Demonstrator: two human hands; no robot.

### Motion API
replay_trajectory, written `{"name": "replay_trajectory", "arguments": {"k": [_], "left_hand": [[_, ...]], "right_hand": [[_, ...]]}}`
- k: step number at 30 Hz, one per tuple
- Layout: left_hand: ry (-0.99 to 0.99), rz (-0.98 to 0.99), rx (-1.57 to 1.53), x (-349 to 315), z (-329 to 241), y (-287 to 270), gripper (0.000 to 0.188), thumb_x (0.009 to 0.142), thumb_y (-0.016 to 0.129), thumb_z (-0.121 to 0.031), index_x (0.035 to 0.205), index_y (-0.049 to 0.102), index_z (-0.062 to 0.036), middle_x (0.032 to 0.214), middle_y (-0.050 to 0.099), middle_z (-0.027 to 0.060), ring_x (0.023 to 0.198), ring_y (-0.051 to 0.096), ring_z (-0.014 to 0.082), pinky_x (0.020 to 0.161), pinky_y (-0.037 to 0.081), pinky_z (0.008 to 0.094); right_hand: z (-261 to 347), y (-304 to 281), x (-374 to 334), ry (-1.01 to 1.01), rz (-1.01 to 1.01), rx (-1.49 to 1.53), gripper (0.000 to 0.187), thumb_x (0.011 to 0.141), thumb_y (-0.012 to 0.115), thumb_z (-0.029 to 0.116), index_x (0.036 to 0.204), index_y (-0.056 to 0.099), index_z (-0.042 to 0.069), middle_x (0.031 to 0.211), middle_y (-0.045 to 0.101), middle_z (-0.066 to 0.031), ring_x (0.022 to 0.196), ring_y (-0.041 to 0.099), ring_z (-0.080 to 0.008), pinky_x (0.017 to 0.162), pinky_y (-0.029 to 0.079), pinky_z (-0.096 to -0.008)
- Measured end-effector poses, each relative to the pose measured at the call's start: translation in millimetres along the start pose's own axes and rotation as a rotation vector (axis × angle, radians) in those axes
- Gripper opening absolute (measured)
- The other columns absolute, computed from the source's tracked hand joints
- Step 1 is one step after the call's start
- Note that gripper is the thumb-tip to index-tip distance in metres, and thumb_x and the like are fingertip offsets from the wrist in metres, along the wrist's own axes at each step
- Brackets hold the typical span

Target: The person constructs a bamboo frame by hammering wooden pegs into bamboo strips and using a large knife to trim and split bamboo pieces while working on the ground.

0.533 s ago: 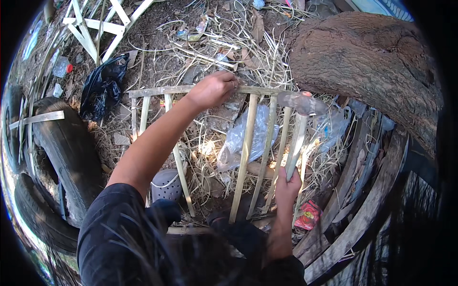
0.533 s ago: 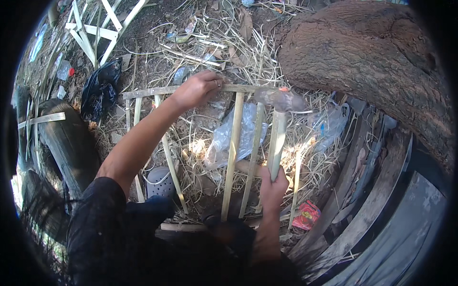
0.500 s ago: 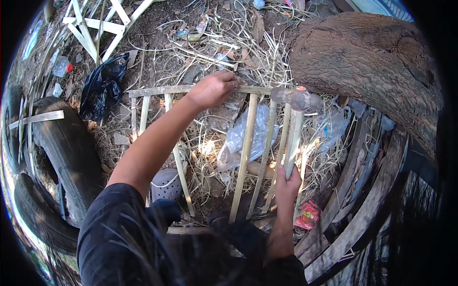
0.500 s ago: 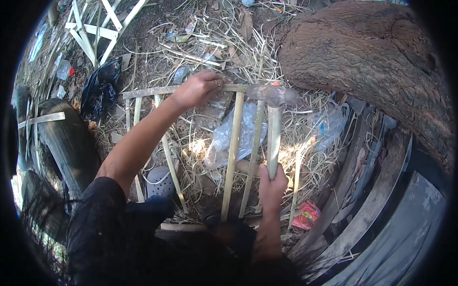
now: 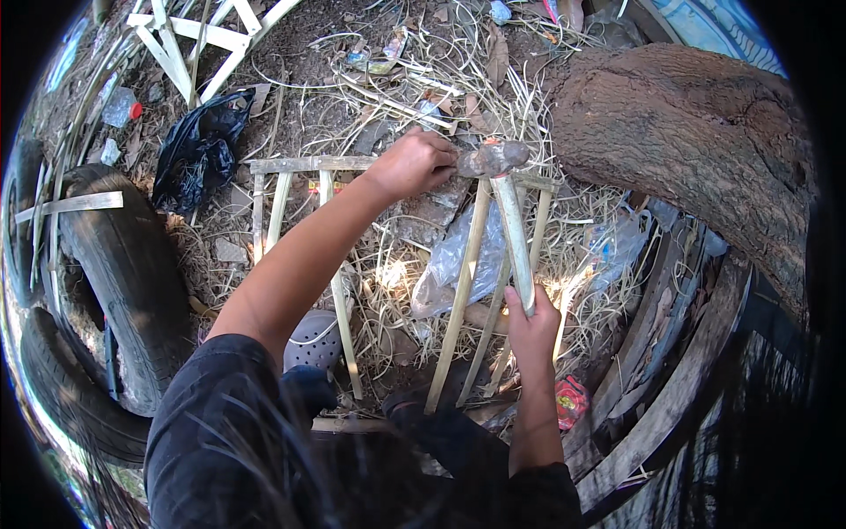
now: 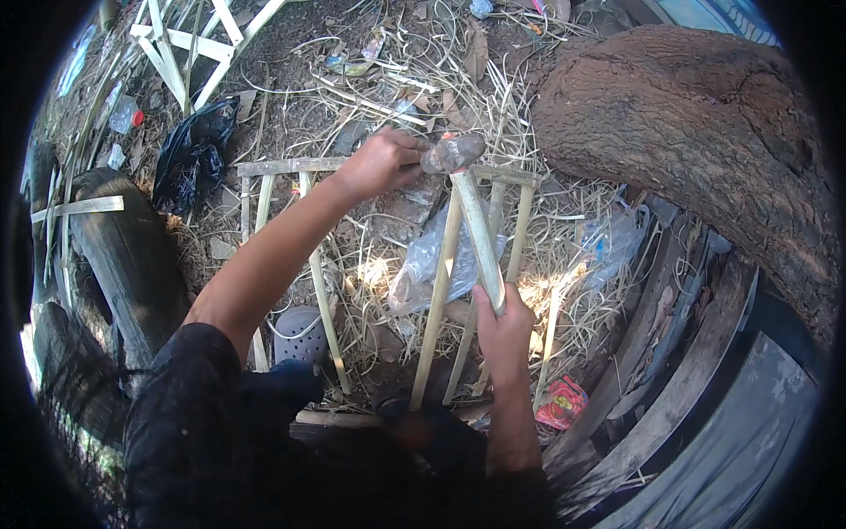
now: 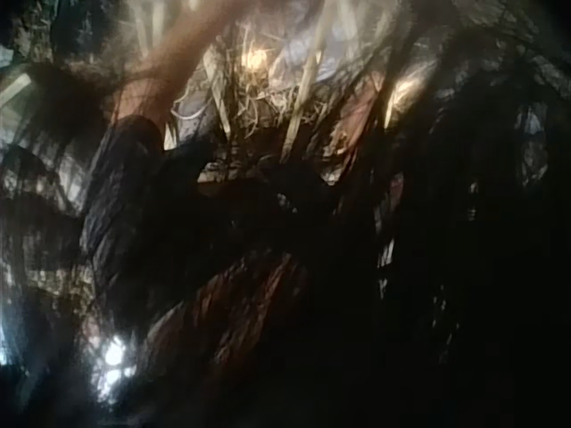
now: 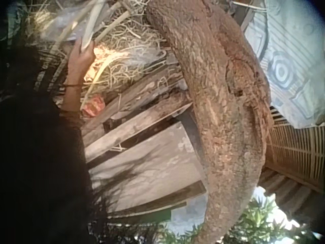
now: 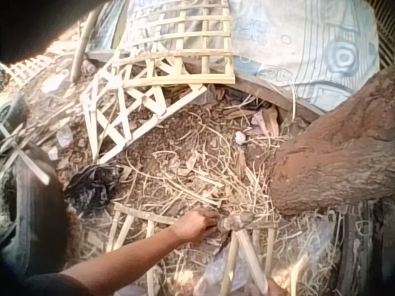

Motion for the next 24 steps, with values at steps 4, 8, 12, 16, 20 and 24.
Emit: {"name": "replay_trajectory", "arguments": {"k": [4,8,12,16,20,24], "left_hand": [[-0.007,0.04,-0.011,3,0,4,0.017,0.077,0.071,-0.015,0.089,0.072,-0.0028,0.095,0.07,0.0104,0.092,0.065,0.0259,0.086,0.049,0.0391],[-0.028,0.027,-0.005,-2,3,0,0.017,0.075,0.071,-0.013,0.088,0.072,-0.0015,0.094,0.07,0.0112,0.091,0.065,0.0259,0.085,0.049,0.0383],[-0.016,0.02,-0.028,-1,2,2,0.017,0.072,0.072,-0.01,0.086,0.072,-0.0001,0.095,0.07,0.0117,0.09,0.065,0.0261,0.086,0.049,0.0379],[0.024,-0.058,-0.033,-3,4,1,0.018,0.071,0.072,-0.009,0.087,0.072,0.0004,0.094,0.07,0.0116,0.089,0.065,0.0263,0.087,0.05,0.0383],[0.019,-0.029,-0.026,-2,2,-2,0.016,0.072,0.072,-0.009,0.085,0.071,0.0,0.089,0.069,0.0111,0.086,0.065,0.0265,0.086,0.051,0.0382],[0.057,-0.094,-0.047,0,3,-1,0.012,0.073,0.072,-0.01,0.081,0.071,-0.001,0.081,0.067,0.0115,0.08,0.065,0.0276,0.082,0.052,0.0382]], "right_hand": [[4,-6,-3,-0.006,-0.045,-0.007,0.025,0.088,0.067,0.023,0.09,0.063,-0.002,0.06,0.058,-0.011,0.053,0.055,-0.0177,0.052,0.044,-0.0344],[14,-4,4,-0.038,-0.008,-0.065,0.026,0.088,0.067,0.024,0.088,0.061,-0.001,0.061,0.059,-0.0139,0.053,0.058,-0.0238,0.053,0.045,-0.0368],[12,-2,2,-0.05,0.005,-0.147,0.027,0.089,0.066,0.026,0.086,0.06,-0.001,0.064,0.06,-0.018,0.057,0.061,-0.0321,0.054,0.045,-0.0398],[18,-3,1,0.005,0.013,-0.194,0.027,0.089,0.065,0.026,0.087,0.06,0.0,0.065,0.061,-0.019,0.059,0.062,-0.0349,0.055,0.046,-0.0407],[19,0,3,-0.004,0.033,-0.163,0.026,0.089,0.065,0.026,0.087,0.06,0.0,0.065,0.061,-0.0191,0.06,0.063,-0.0354,0.055,0.046,-0.0408],[8,-1,-4,0.003,0.006,-0.157,0.027,0.089,0.065,0.026,0.087,0.06,-0.001,0.065,0.06,-0.0186,0.06,0.062,-0.0339,0.057,0.046,-0.0403]]}}
Point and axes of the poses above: each hand's wrist, its own x-axis towards the middle knuckle, its own y-axis out of the palm, z = x × y, the point moved 8 cm from there along x, towards the middle knuckle
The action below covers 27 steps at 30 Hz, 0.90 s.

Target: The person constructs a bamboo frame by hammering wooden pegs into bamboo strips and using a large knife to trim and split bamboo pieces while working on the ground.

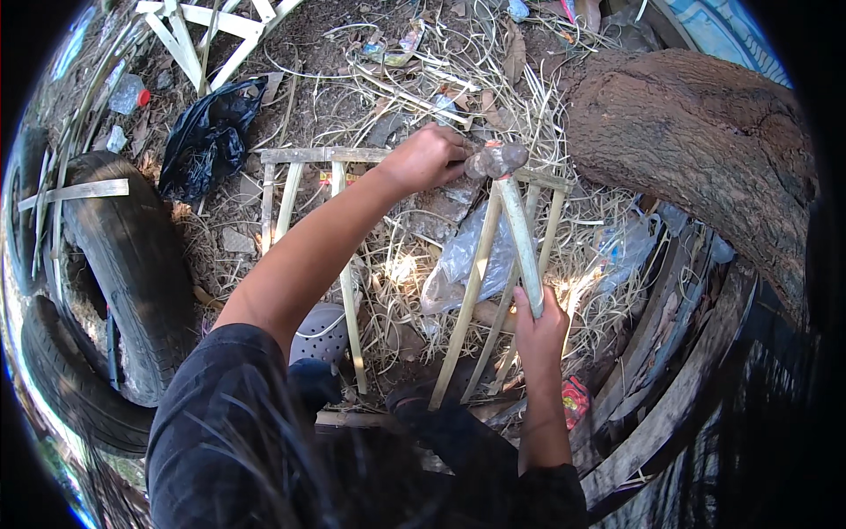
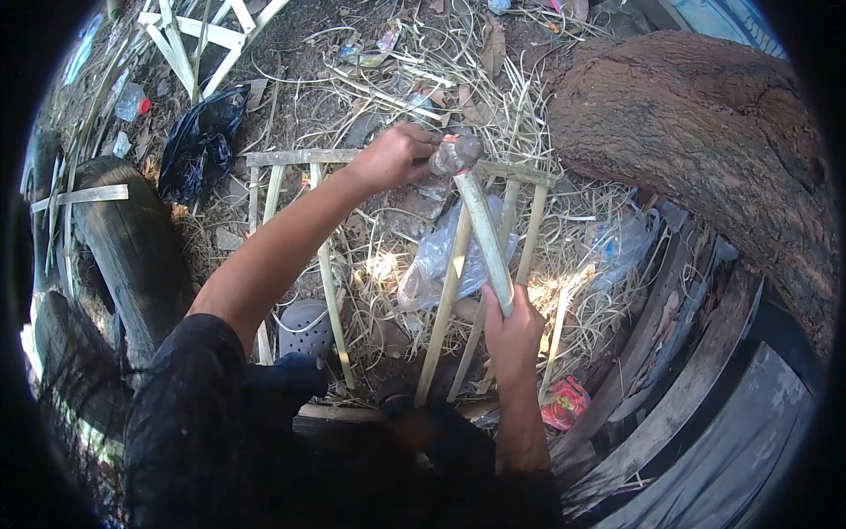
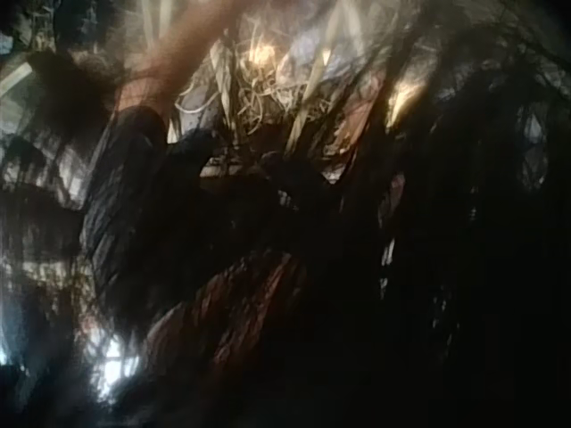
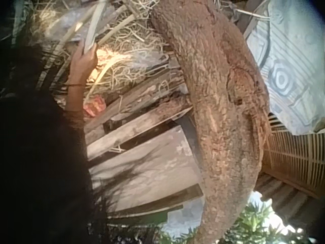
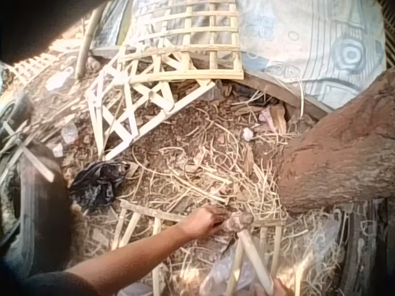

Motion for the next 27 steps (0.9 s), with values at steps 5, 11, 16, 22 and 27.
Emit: {"name": "replay_trajectory", "arguments": {"k": [5,11,16,22,27], "left_hand": [[-0.004,0.007,-0.02,-1,0,0,0.012,0.071,0.071,-0.009,0.08,0.071,-0.0011,0.079,0.066,0.0118,0.077,0.065,0.0288,0.079,0.053,0.0387],[-0.032,0.045,-0.033,-2,0,-1,0.012,0.07,0.072,-0.009,0.078,0.069,-0.0006,0.079,0.065,0.012,0.078,0.063,0.0293,0.079,0.051,0.0399],[-0.03,0.085,-0.007,0,1,3,0.012,0.073,0.07,-0.011,0.081,0.071,-0.0015,0.09,0.07,0.0123,0.082,0.067,0.0287,0.082,0.053,0.0372],[0.033,0.002,-0.054,-3,2,2,0.015,0.072,0.073,-0.009,0.084,0.071,-0.0009,0.086,0.067,0.0125,0.083,0.064,0.029,0.084,0.051,0.0392],[0.011,0.067,-0.03,3,-1,6,0.012,0.071,0.073,-0.009,0.078,0.069,-0.0003,0.083,0.067,0.0116,0.081,0.064,0.0291,0.079,0.051,0.0404]], "right_hand": [[14,-7,2,-0.005,-0.024,0.022,0.025,0.092,0.062,0.023,0.091,0.06,-0.002,0.063,0.058,-0.011,0.057,0.054,-0.016,0.055,0.044,-0.0337],[22,-12,8,-0.006,0.025,-0.061,0.027,0.091,0.063,0.026,0.091,0.06,-0.001,0.065,0.059,-0.0151,0.059,0.058,-0.0247,0.058,0.046,-0.0369],[24,-16,-3,0.003,-0.015,-0.022,0.028,0.091,0.063,0.027,0.093,0.06,-0.001,0.068,0.061,-0.02,0.064,0.065,-0.034,0.06,0.048,-0.04],[26,-11,12,0.01,0.037,-0.122,0.03,0.091,0.062,0.03,0.093,0.06,-0.001,0.07,0.063,-0.0191,0.067,0.066,-0.0326,0.062,0.049,-0.04],[17,-16,5,0.055,0.006,-0.034,0.031,0.091,0.061,0.03,0.096,0.061,0.0,0.072,0.064,-0.0219,0.069,0.066,-0.0372,0.062,0.049,-0.0409]]}}
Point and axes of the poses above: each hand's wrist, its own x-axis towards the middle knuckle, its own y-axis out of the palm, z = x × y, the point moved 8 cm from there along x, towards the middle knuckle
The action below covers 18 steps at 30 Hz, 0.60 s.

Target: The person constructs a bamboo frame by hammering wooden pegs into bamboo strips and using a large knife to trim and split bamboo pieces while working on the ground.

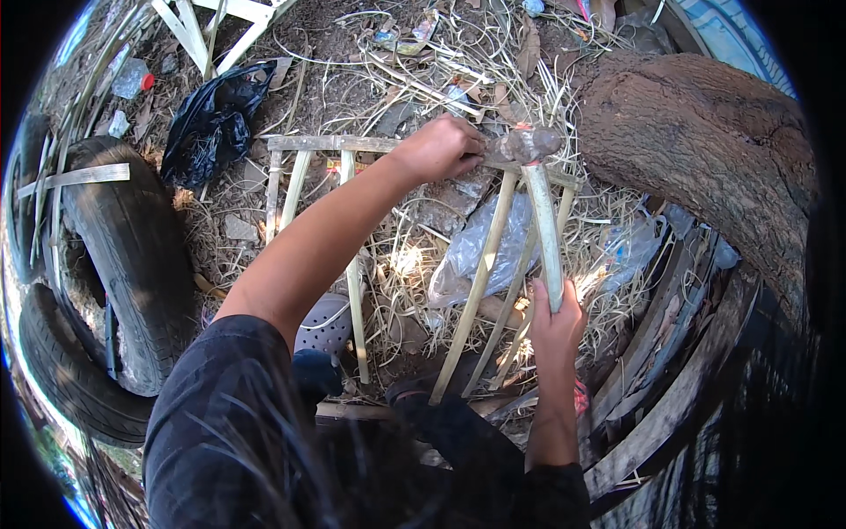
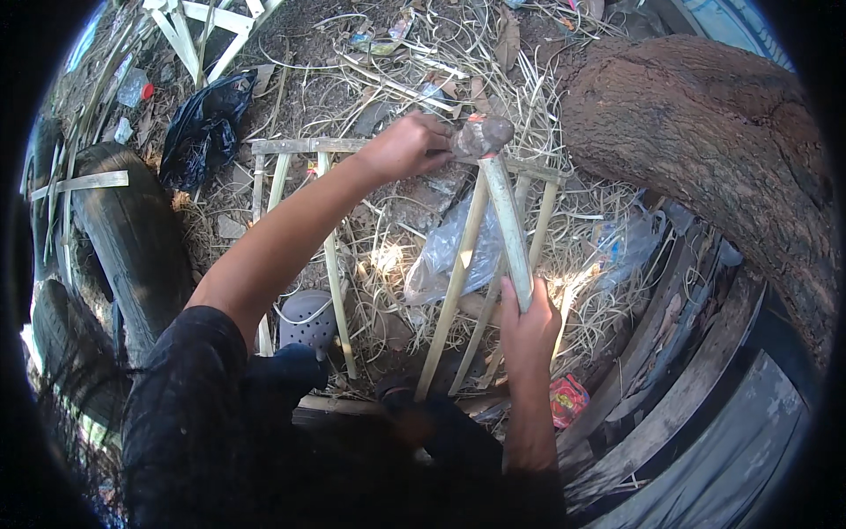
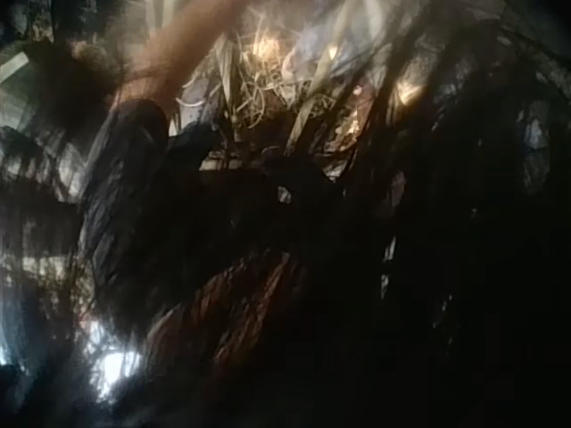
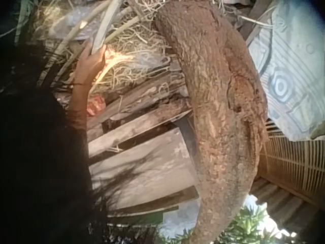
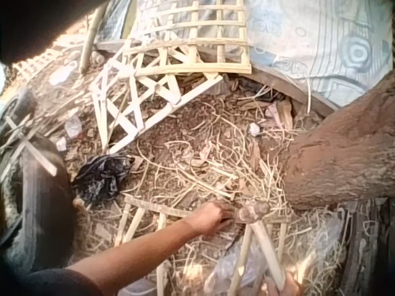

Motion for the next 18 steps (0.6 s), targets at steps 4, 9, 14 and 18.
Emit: {"name": "replay_trajectory", "arguments": {"k": [4,9,14,18], "left_hand": [[0.022,-0.076,-0.032,-5,0,-5,0.01,0.07,0.073,-0.009,0.075,0.068,-0.0008,0.079,0.065,0.0119,0.079,0.064,0.0293,0.078,0.05,0.0401],[-0.025,0.05,0.038,0,0,2,0.017,0.071,0.07,-0.012,0.084,0.071,-0.0015,0.093,0.069,0.013,0.085,0.066,0.029,0.082,0.053,0.0379],[-0.033,0.068,0.006,-3,7,5,0.015,0.072,0.07,-0.012,0.084,0.071,-0.0023,0.092,0.069,0.0121,0.085,0.066,0.0285,0.08,0.053,0.0373],[-0.009,0.057,0.047,0,1,2,0.014,0.073,0.07,-0.012,0.082,0.071,-0.0021,0.093,0.07,0.0114,0.085,0.066,0.0276,0.08,0.053,0.0376]], "right_hand": [[4,6,2,-0.033,0.026,-0.078,0.03,0.091,0.062,0.029,0.095,0.06,-0.001,0.073,0.063,-0.0227,0.069,0.065,-0.0382,0.062,0.048,-0.0407],[3,5,0,-0.009,0.01,0.006,0.028,0.091,0.062,0.027,0.091,0.058,-0.001,0.069,0.062,-0.0205,0.065,0.064,-0.0361,0.061,0.047,-0.0418],[10,5,9,-0.072,0.019,-0.094,0.03,0.092,0.06,0.029,0.09,0.058,-0.001,0.069,0.062,-0.0213,0.065,0.064,-0.0376,0.061,0.048,-0.0426],[1,0,2,0.002,0.003,-0.013,0.029,0.091,0.061,0.029,0.094,0.06,0.0,0.071,0.063,-0.0226,0.069,0.065,-0.0385,0.062,0.048,-0.0427]]}}
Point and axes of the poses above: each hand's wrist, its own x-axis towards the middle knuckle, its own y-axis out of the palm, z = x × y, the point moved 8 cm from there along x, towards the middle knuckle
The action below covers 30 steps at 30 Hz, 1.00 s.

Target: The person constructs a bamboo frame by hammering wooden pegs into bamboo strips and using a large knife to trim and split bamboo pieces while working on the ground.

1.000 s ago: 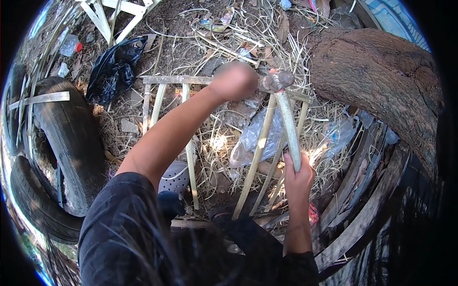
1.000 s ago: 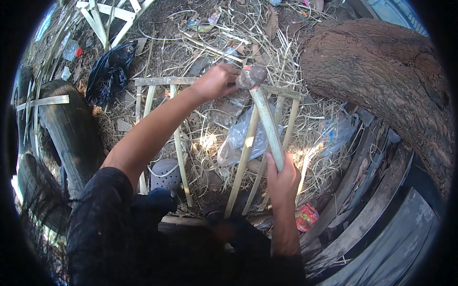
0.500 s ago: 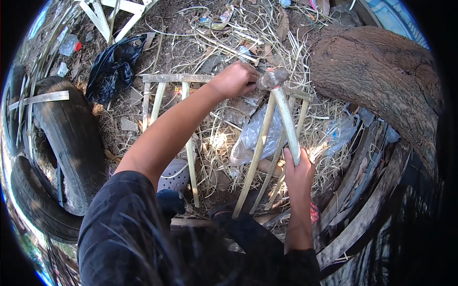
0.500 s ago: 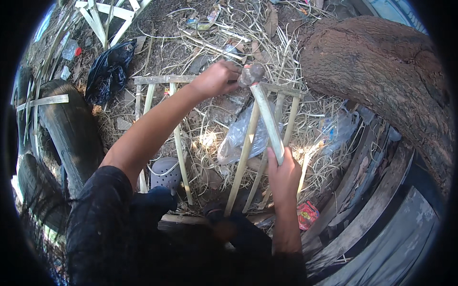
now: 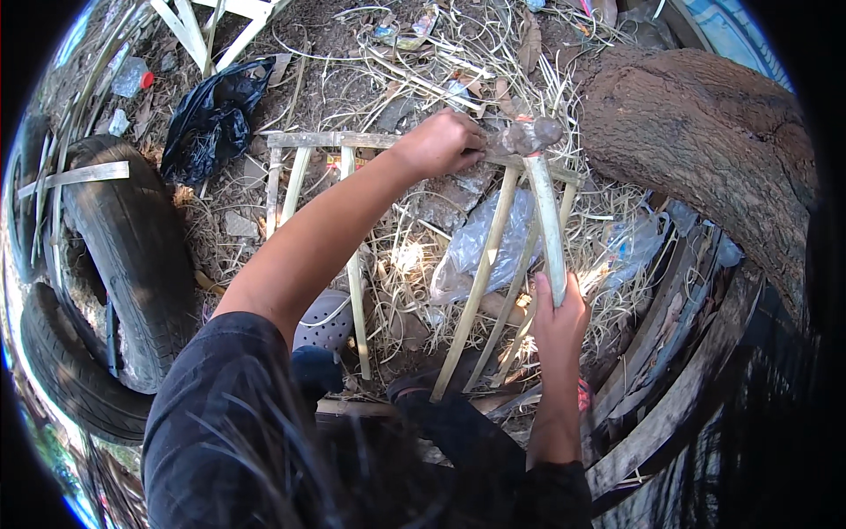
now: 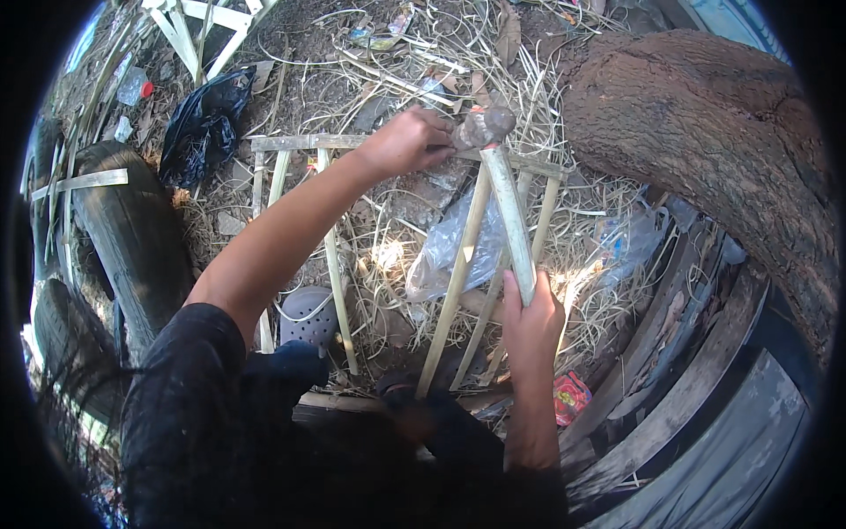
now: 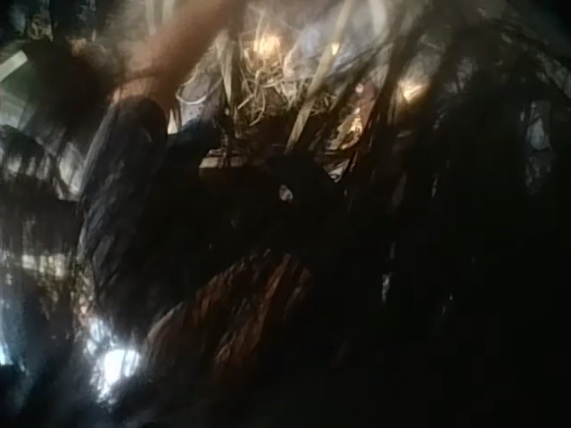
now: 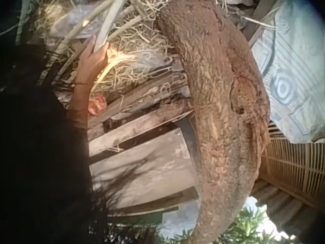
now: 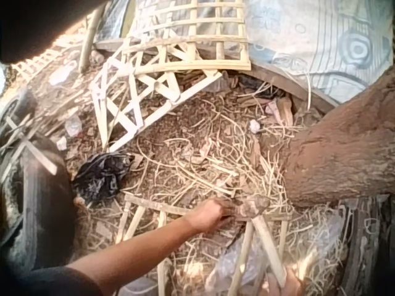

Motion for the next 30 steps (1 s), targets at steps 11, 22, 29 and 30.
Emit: {"name": "replay_trajectory", "arguments": {"k": [11,22,29,30], "left_hand": [[0.016,-0.057,-0.017,-4,-5,-4,0.011,0.073,0.072,-0.012,0.076,0.069,-0.0024,0.079,0.065,0.0103,0.078,0.064,0.0266,0.079,0.052,0.0392],[-0.017,-0.049,0.01,-6,3,1,0.012,0.072,0.07,-0.013,0.08,0.071,-0.0042,0.082,0.067,0.0098,0.082,0.065,0.0269,0.08,0.052,0.0383],[0.011,-0.046,0.015,-6,0,-2,0.011,0.075,0.069,-0.014,0.079,0.07,-0.0041,0.082,0.066,0.0091,0.08,0.065,0.0269,0.079,0.052,0.0392],[0.005,-0.063,-0.016,-6,2,-1,0.012,0.076,0.07,-0.016,0.079,0.07,-0.0046,0.082,0.066,0.0086,0.081,0.065,0.026,0.079,0.051,0.039]], "right_hand": [[5,-1,6,-0.04,0.029,-0.148,0.031,0.092,0.06,0.03,0.09,0.058,-0.001,0.069,0.062,-0.0227,0.068,0.063,-0.0415,0.062,0.048,-0.0449],[14,-3,9,-0.142,-0.003,-0.174,0.03,0.092,0.06,0.028,0.087,0.056,-0.001,0.069,0.061,-0.0237,0.066,0.062,-0.043,0.059,0.046,-0.0467],[10,0,5,-0.129,-0.017,-0.157,0.029,0.091,0.061,0.027,0.087,0.056,-0.001,0.067,0.061,-0.0228,0.066,0.062,-0.0416,0.058,0.045,-0.0467],[11,0,3,-0.133,-0.012,-0.158,0.029,0.091,0.061,0.027,0.087,0.056,-0.001,0.067,0.061,-0.0228,0.066,0.062,-0.0416,0.058,0.045,-0.0467]]}}
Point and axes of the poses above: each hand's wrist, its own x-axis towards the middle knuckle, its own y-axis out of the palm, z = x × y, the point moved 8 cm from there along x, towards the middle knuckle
